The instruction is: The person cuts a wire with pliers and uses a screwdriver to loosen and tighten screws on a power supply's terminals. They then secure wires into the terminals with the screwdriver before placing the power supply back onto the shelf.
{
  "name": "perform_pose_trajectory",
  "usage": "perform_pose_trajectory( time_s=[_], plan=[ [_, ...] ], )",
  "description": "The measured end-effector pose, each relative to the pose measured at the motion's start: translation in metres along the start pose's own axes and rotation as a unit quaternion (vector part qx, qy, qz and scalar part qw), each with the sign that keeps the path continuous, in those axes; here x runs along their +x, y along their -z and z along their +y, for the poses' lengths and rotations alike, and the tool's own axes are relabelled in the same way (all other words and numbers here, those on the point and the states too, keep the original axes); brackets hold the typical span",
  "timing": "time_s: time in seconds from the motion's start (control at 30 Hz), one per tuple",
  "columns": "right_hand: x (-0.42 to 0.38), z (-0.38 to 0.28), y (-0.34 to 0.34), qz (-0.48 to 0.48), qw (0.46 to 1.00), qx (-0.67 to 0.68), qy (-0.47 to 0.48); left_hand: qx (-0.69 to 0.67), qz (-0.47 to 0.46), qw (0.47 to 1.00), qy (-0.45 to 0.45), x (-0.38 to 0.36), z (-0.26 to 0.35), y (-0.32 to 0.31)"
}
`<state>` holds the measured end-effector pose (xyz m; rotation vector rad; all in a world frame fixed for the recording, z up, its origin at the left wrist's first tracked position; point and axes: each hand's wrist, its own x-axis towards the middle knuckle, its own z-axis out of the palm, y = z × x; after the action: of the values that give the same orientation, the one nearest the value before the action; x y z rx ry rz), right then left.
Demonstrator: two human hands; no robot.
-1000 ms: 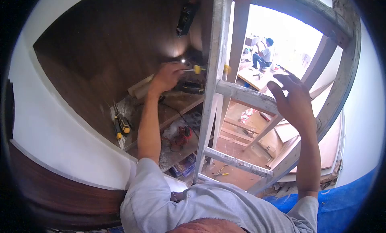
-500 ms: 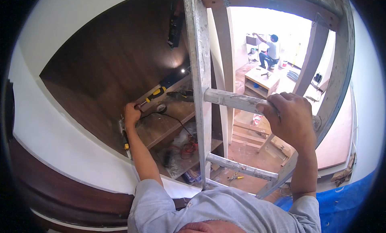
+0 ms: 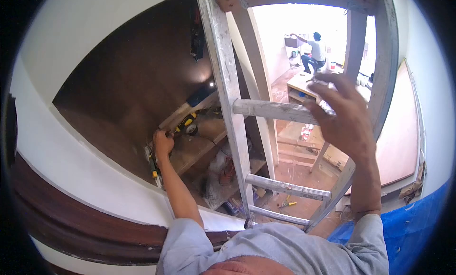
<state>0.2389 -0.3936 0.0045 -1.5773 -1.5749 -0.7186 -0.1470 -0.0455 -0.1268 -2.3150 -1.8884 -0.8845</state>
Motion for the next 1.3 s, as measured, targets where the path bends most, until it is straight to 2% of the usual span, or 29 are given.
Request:
perform_pose_trajectory(
  time_s=[0.07, 0.1, 0.13, 0.17, 0.23, 0.27, 0.3, 0.33, 0.37, 0.43, 0.5, 0.53, 0.57, 0.6, 0.63, 0.87, 1.1, 1.3],
  plan=[
    [0.004, 0.020, 0.029, 0.207, 0.964, -0.148, 0.073, -0.022, 0.151, 0.988, -0.039, -0.020, 0.010, -0.006],
    [0.007, 0.031, 0.046, 0.307, 0.924, -0.226, 0.032, -0.107, 0.144, 0.982, -0.060, -0.032, 0.020, -0.004],
    [0.016, 0.056, 0.080, 0.310, 0.893, -0.317, 0.073, -0.190, 0.133, 0.969, -0.080, -0.045, 0.032, 0.000],
    [0.028, 0.061, 0.085, 0.343, 0.887, -0.311, 0.016, -0.302, 0.104, 0.943, -0.093, -0.059, 0.047, -0.001],
    [0.041, 0.102, 0.081, 0.326, 0.925, -0.141, -0.136, -0.501, 0.026, 0.857, -0.118, -0.088, 0.078, -0.009],
    [0.041, 0.110, 0.075, 0.247, 0.951, -0.054, -0.176, -0.587, -0.017, 0.799, -0.131, -0.099, 0.095, -0.013],
    [0.040, 0.115, 0.068, 0.164, 0.963, 0.034, -0.213, -0.622, -0.056, 0.768, -0.144, -0.110, 0.119, -0.011],
    [0.036, 0.107, 0.060, 0.149, 0.936, 0.120, -0.296, -0.653, -0.096, 0.735, -0.155, -0.118, 0.140, -0.011],
    [0.033, 0.100, 0.059, 0.150, 0.936, 0.122, -0.295, -0.636, -0.109, 0.748, -0.156, -0.122, 0.151, -0.022],
    [0.026, 0.085, 0.059, 0.114, 0.923, 0.233, -0.285, -0.616, -0.125, 0.762, -0.155, -0.130, 0.169, -0.045],
    [0.027, 0.075, 0.057, 0.146, 0.913, 0.254, -0.284, -0.598, -0.144, 0.781, -0.106, -0.134, 0.187, -0.062],
    [0.025, 0.079, 0.057, 0.144, 0.911, 0.265, -0.280, -0.639, -0.155, 0.747, -0.095, -0.131, 0.186, -0.065],
    [0.024, 0.081, 0.056, 0.144, 0.910, 0.276, -0.275, -0.638, -0.157, 0.747, -0.101, -0.133, 0.185, -0.068],
    [0.025, 0.079, 0.054, 0.165, 0.908, 0.274, -0.270, -0.641, -0.144, 0.750, -0.082, -0.136, 0.189, -0.062],
    [0.024, 0.079, 0.056, 0.147, 0.913, 0.256, -0.282, -0.643, -0.130, 0.752, -0.061, -0.138, 0.192, -0.058],
    [0.023, 0.075, 0.056, 0.146, 0.906, 0.257, -0.302, -0.637, -0.135, 0.753, -0.097, -0.139, 0.188, -0.055],
    [0.018, 0.084, 0.052, 0.135, 0.913, 0.210, -0.324, -0.639, -0.136, 0.753, -0.087, -0.143, 0.183, -0.062],
    [0.013, 0.098, 0.050, 0.125, 0.928, 0.171, -0.307, -0.645, -0.135, 0.750, -0.062, -0.143, 0.186, -0.061]
  ],
)
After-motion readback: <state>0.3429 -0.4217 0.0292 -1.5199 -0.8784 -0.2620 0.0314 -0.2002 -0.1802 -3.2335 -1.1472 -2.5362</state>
